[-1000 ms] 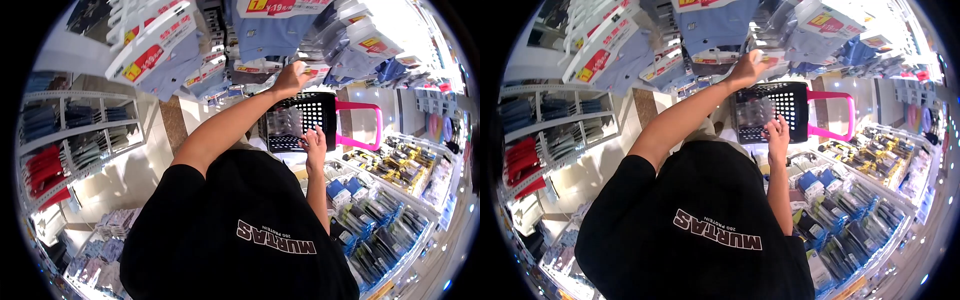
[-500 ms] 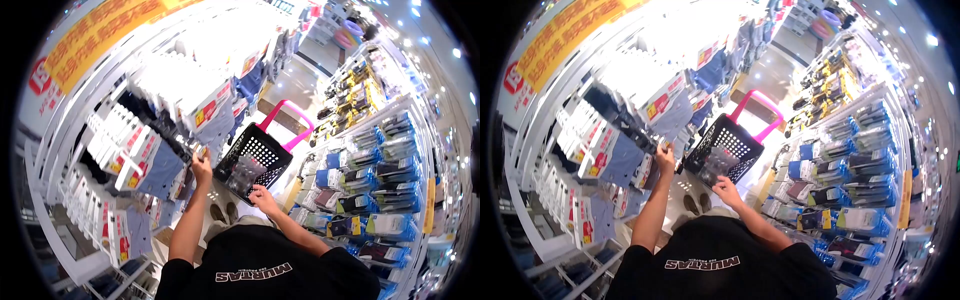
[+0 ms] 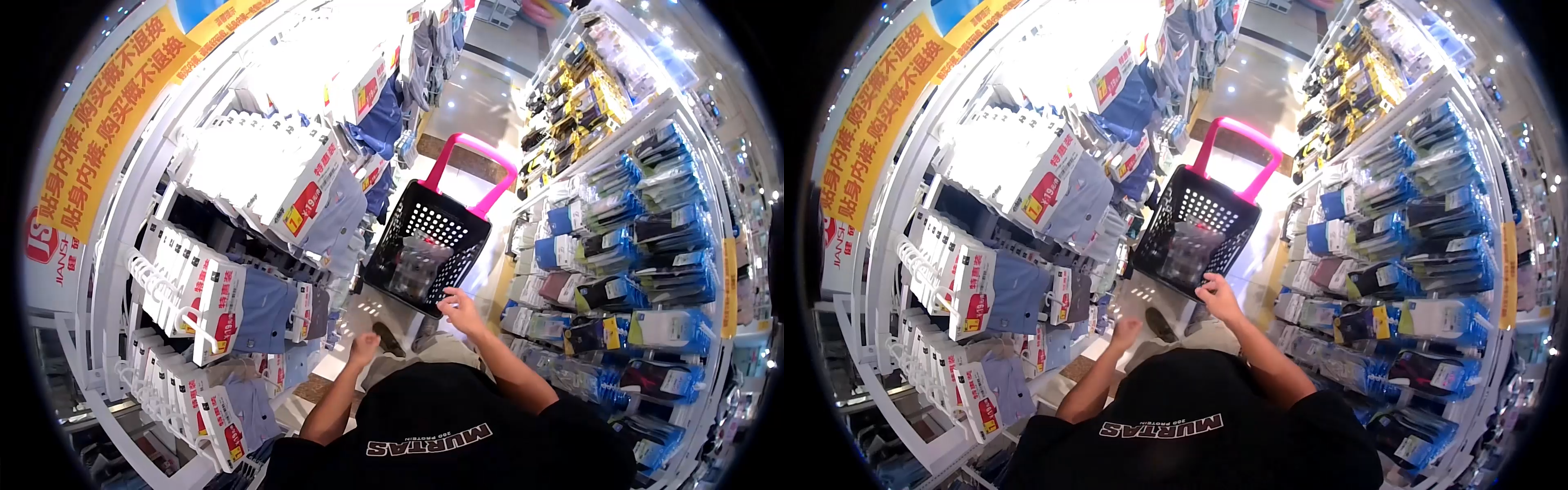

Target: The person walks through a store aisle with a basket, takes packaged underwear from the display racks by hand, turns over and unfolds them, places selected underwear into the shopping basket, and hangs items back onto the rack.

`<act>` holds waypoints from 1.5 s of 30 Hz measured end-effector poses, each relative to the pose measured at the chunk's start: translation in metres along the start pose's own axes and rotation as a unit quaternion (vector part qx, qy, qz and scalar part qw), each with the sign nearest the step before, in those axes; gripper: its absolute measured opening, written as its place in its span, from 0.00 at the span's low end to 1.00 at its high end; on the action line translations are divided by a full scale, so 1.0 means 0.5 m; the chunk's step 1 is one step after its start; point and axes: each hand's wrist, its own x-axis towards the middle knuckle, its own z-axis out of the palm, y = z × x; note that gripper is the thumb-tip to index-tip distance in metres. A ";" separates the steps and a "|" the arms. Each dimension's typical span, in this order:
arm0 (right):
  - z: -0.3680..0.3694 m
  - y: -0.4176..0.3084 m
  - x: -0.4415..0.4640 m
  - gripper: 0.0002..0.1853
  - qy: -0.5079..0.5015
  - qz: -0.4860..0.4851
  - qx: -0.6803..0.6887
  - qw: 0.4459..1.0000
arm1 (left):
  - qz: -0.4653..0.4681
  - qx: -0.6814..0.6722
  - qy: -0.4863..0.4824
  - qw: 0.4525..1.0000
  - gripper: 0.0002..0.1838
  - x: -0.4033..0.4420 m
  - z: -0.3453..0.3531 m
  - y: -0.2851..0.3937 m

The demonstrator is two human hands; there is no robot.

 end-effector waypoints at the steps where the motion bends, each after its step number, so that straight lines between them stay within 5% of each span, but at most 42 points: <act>1: -0.009 0.013 0.025 0.26 0.017 -0.026 -0.004 1.000 | -0.011 0.033 -0.041 0.999 0.14 -0.016 -0.001 -0.038; 3: -0.035 0.001 0.060 0.27 0.044 -0.044 0.004 0.998 | -0.007 0.098 0.008 0.995 0.15 -0.050 0.009 -0.140; 6: -0.094 -0.020 0.147 0.28 0.080 -0.104 -0.039 0.991 | -0.120 0.169 -0.056 0.977 0.15 -0.076 -0.026 -0.244; 9: -0.170 -0.099 0.226 0.29 0.098 -0.154 -0.012 0.983 | -0.107 0.252 -0.046 0.961 0.13 -0.079 -0.067 -0.248; 10: -0.200 -0.100 0.275 0.29 0.091 -0.175 0.008 0.980 | -0.101 0.144 0.092 0.980 0.12 -0.096 -0.055 -0.225; 12: -0.264 -0.155 0.342 0.30 0.181 -0.264 -0.181 0.930 | -0.085 0.056 0.151 0.983 0.11 -0.069 -0.051 -0.221; 15: -0.346 -0.259 0.424 0.34 0.262 -0.345 -0.258 0.864 | -0.081 0.038 0.153 0.984 0.10 -0.012 -0.042 -0.181; 17: -0.385 -0.317 0.472 0.35 0.273 -0.374 -0.271 0.844 | -0.133 -0.092 0.192 0.968 0.09 0.006 0.014 -0.071; 18: -0.405 -0.330 0.501 0.35 0.262 -0.379 -0.278 0.843 | -0.158 -0.157 0.209 0.952 0.09 0.024 0.053 -0.020; 20: -0.432 -0.333 0.560 0.35 0.209 -0.343 -0.298 0.866 | -0.111 -0.025 0.163 0.980 0.09 0.058 0.113 0.056; 22: -0.451 -0.330 0.612 0.34 0.135 -0.273 -0.327 0.895 | 0.029 -0.055 0.201 0.978 0.11 0.113 0.194 0.040; 26: -0.483 -0.333 0.661 0.25 0.052 -0.197 -0.377 0.904 | 0.016 -0.085 0.220 0.972 0.13 0.140 0.280 0.210; 37: -0.612 -0.363 0.813 0.21 0.080 -0.235 -0.357 0.901 | -0.130 -0.148 0.320 0.927 0.13 0.107 0.335 0.203; 45: -0.772 -0.360 1.029 0.24 0.162 -0.310 -0.370 0.861 | -0.031 -0.131 0.369 0.920 0.14 0.101 0.319 0.304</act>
